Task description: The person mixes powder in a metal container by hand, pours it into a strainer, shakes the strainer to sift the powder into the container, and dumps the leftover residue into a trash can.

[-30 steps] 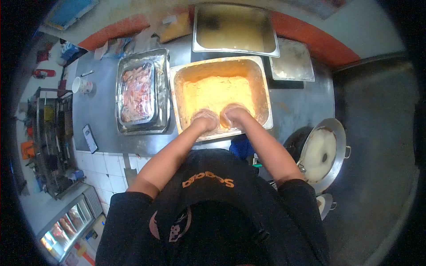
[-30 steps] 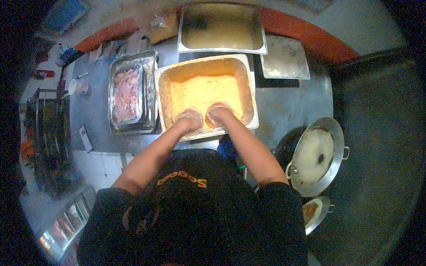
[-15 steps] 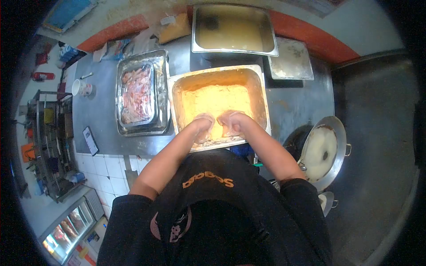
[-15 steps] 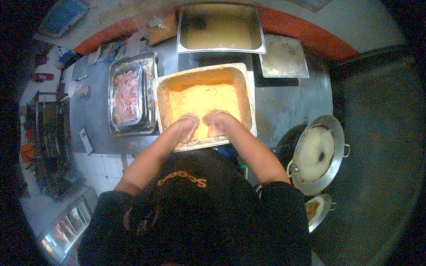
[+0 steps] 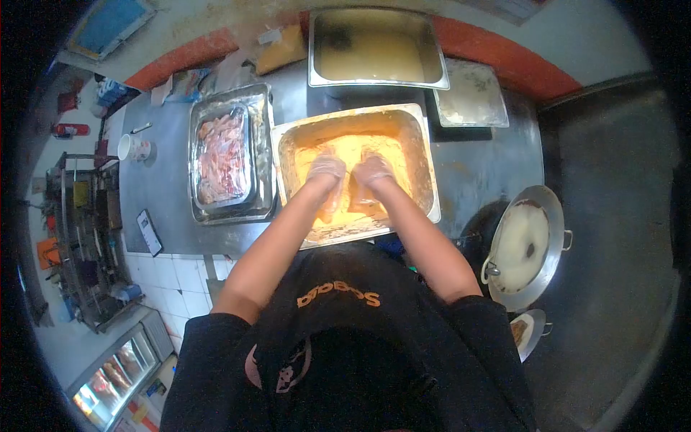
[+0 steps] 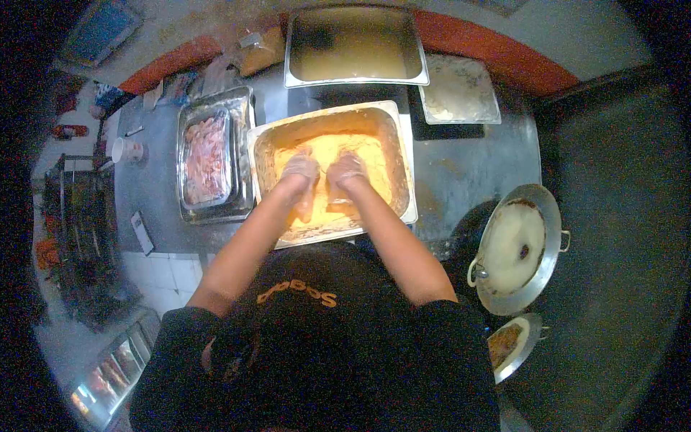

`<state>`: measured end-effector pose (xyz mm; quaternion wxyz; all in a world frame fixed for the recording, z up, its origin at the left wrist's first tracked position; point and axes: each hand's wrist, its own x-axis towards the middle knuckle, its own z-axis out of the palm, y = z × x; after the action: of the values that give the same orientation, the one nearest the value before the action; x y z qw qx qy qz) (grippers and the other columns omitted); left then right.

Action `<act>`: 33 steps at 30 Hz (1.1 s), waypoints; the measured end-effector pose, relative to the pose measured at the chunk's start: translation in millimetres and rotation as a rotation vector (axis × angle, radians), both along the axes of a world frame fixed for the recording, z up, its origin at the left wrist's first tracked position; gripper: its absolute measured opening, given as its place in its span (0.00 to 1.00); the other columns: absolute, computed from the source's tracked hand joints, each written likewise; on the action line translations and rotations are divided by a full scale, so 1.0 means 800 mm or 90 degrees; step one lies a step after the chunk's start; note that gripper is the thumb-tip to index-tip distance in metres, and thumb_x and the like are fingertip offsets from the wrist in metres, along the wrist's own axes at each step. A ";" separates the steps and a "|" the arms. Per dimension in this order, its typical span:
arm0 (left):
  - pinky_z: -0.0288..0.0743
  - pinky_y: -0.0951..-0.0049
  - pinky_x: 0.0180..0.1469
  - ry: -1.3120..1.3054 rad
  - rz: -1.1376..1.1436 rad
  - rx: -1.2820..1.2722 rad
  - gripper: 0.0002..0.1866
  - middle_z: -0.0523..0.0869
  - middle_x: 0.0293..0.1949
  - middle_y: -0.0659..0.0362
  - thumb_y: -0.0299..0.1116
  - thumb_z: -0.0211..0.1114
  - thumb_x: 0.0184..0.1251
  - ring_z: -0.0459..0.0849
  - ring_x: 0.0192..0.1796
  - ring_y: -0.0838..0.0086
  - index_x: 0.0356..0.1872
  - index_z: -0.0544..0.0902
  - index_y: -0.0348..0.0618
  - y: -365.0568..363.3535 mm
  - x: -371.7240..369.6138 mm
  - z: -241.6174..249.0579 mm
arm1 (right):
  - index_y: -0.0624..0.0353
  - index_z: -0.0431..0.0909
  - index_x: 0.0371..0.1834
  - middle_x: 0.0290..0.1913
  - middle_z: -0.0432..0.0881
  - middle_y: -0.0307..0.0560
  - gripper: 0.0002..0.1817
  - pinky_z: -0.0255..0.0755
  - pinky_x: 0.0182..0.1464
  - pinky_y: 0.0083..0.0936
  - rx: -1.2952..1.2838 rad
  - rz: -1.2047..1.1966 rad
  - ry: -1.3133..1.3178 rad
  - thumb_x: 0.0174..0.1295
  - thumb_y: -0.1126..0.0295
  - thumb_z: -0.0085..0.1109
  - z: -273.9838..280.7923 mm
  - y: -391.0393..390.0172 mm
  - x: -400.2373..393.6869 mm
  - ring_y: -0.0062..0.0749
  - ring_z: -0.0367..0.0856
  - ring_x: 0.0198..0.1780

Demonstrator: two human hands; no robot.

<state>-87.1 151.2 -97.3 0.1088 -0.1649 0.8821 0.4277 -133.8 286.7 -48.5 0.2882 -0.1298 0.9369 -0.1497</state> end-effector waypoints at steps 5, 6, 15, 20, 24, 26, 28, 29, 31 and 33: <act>0.63 0.67 0.66 -0.108 -0.080 -0.028 0.23 0.75 0.59 0.45 0.33 0.50 0.61 0.74 0.62 0.63 0.57 0.75 0.37 -0.026 0.015 0.072 | 0.63 0.79 0.49 0.52 0.78 0.64 0.22 0.67 0.59 0.40 -0.065 -0.080 -0.093 0.56 0.62 0.48 -0.009 0.049 0.001 0.54 0.76 0.56; 0.63 0.67 0.65 -0.122 -0.164 -0.103 0.23 0.75 0.59 0.46 0.33 0.50 0.61 0.75 0.61 0.62 0.57 0.76 0.37 -0.024 0.022 0.069 | 0.63 0.80 0.48 0.51 0.78 0.65 0.21 0.68 0.59 0.39 0.037 0.075 -0.076 0.55 0.62 0.49 -0.028 0.046 0.004 0.54 0.76 0.56; 0.72 0.64 0.57 -0.138 -0.442 -0.354 0.15 0.85 0.43 0.45 0.30 0.51 0.57 0.82 0.50 0.59 0.36 0.86 0.35 -0.043 0.042 0.057 | 0.64 0.81 0.41 0.43 0.81 0.65 0.19 0.73 0.49 0.34 -0.212 -0.143 -0.024 0.54 0.61 0.52 -0.023 0.053 0.037 0.49 0.80 0.49; 0.73 0.58 0.52 -0.155 -0.633 -0.258 0.16 0.84 0.38 0.39 0.37 0.54 0.51 0.83 0.41 0.54 0.27 0.85 0.34 0.005 0.056 0.050 | 0.65 0.82 0.31 0.34 0.82 0.63 0.15 0.74 0.41 0.38 -0.089 0.309 -0.118 0.52 0.63 0.53 -0.067 0.032 0.060 0.46 0.82 0.39; 0.74 0.62 0.52 -0.232 -0.397 -0.081 0.22 0.84 0.41 0.45 0.36 0.56 0.54 0.81 0.46 0.55 0.49 0.80 0.34 0.005 0.052 0.035 | 0.63 0.80 0.30 0.26 0.80 0.55 0.12 0.75 0.34 0.34 -0.199 0.096 -0.161 0.56 0.66 0.51 -0.061 0.018 0.059 0.37 0.80 0.32; 0.74 0.64 0.51 -0.131 -0.154 0.062 0.27 0.83 0.43 0.51 0.35 0.57 0.56 0.81 0.46 0.58 0.59 0.72 0.36 -0.016 0.067 0.029 | 0.61 0.79 0.31 0.25 0.79 0.49 0.09 0.75 0.31 0.30 -0.336 -0.179 -0.194 0.59 0.70 0.49 -0.043 0.018 0.046 0.33 0.79 0.30; 0.73 0.67 0.48 -0.045 0.006 0.149 0.26 0.81 0.41 0.55 0.34 0.57 0.58 0.79 0.43 0.62 0.59 0.69 0.38 -0.033 0.062 0.018 | 0.59 0.78 0.33 0.23 0.78 0.42 0.09 0.75 0.29 0.24 -0.507 -0.535 -0.226 0.63 0.73 0.46 -0.024 0.029 0.036 0.29 0.78 0.29; 0.71 0.69 0.44 -0.031 0.043 0.160 0.22 0.80 0.39 0.57 0.34 0.57 0.59 0.78 0.40 0.65 0.55 0.71 0.39 -0.042 0.059 0.013 | 0.59 0.78 0.29 0.22 0.78 0.44 0.08 0.75 0.28 0.28 -0.422 -0.378 -0.072 0.60 0.72 0.48 -0.047 0.030 0.027 0.31 0.78 0.27; 0.69 0.72 0.37 -0.047 0.052 0.190 0.14 0.77 0.34 0.61 0.34 0.58 0.62 0.75 0.35 0.71 0.47 0.73 0.41 -0.044 0.045 -0.001 | 0.59 0.80 0.31 0.26 0.79 0.46 0.07 0.75 0.32 0.29 -0.191 -0.140 0.062 0.56 0.71 0.52 -0.063 0.019 0.007 0.33 0.79 0.30; 0.66 0.75 0.30 -0.077 0.024 0.246 0.07 0.75 0.29 0.64 0.34 0.58 0.64 0.72 0.30 0.77 0.40 0.76 0.43 -0.037 0.030 -0.006 | 0.59 0.81 0.32 0.30 0.81 0.48 0.08 0.76 0.35 0.31 -0.050 0.043 0.054 0.52 0.70 0.55 -0.079 -0.009 0.008 0.35 0.80 0.34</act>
<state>-63.2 121.4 -102.3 0.1829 -0.1827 0.7723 0.5803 -127.2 279.1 -111.4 0.2479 -0.1786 0.9367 -0.1711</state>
